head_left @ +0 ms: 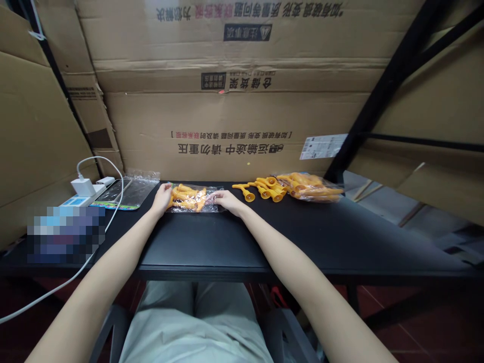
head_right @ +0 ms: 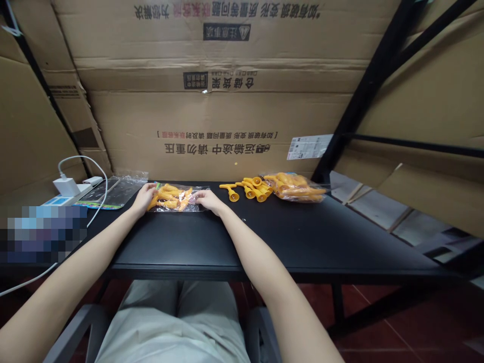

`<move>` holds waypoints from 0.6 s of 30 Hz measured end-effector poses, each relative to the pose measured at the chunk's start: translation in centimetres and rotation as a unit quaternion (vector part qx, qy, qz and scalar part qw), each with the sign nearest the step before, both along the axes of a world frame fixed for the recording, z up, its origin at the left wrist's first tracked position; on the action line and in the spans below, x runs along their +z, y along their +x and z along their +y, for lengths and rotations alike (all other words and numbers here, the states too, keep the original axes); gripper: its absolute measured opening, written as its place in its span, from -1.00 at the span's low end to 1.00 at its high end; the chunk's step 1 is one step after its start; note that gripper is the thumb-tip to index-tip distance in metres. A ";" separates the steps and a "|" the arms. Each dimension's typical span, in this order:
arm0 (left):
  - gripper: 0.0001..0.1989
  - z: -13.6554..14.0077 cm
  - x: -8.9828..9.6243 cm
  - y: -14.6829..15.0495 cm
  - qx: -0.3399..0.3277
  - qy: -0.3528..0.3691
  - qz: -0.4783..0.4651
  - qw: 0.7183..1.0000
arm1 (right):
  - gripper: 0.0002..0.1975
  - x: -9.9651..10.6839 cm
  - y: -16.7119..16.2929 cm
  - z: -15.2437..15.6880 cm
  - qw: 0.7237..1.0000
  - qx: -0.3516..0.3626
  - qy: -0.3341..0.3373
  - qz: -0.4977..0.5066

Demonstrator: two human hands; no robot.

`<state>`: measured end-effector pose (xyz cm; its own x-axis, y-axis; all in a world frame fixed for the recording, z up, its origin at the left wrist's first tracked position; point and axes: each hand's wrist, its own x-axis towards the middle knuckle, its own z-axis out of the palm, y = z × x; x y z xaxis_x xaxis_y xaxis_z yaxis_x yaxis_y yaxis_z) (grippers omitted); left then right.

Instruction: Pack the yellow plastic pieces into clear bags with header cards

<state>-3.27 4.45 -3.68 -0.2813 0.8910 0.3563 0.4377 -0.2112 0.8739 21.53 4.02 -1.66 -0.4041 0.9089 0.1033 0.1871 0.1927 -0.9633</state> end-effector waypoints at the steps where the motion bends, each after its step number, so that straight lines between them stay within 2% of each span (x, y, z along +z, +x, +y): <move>1: -0.78 -0.1 -0.1 0.1 -0.004 -0.011 -0.004 1.000 | -0.83 -0.1 0.1 0.1 1.000 -0.001 0.001 -0.002; 4: -0.67 -0.1 -0.4 0.6 -0.059 -0.037 -0.049 0.996 | -0.71 -0.4 0.2 0.6 0.999 -0.019 0.033 -0.027; 6: -0.61 0.1 -0.8 0.9 -0.114 -0.031 -0.057 0.991 | -0.68 -0.5 0.4 0.9 0.994 -0.027 0.096 -0.052; 9: -0.57 0.5 -1.5 1.0 -0.178 -0.013 -0.049 0.983 | -0.70 -0.7 0.6 1.1 0.979 0.003 0.181 -0.088; 12: -0.53 0.8 -1.9 0.8 -0.215 -0.007 -0.043 0.976 | -0.63 -0.9 0.6 1.2 0.970 0.030 0.204 -0.128; 15: -0.47 0.7 -1.9 0.6 -0.235 -0.014 -0.049 0.971 | -0.52 -1.2 0.5 1.5 0.962 -0.002 0.219 -0.164; 18: -0.42 0.4 -1.5 0.6 -0.245 -0.031 -0.053 0.967 | -0.55 -1.3 0.2 1.7 0.952 -0.036 0.234 -0.192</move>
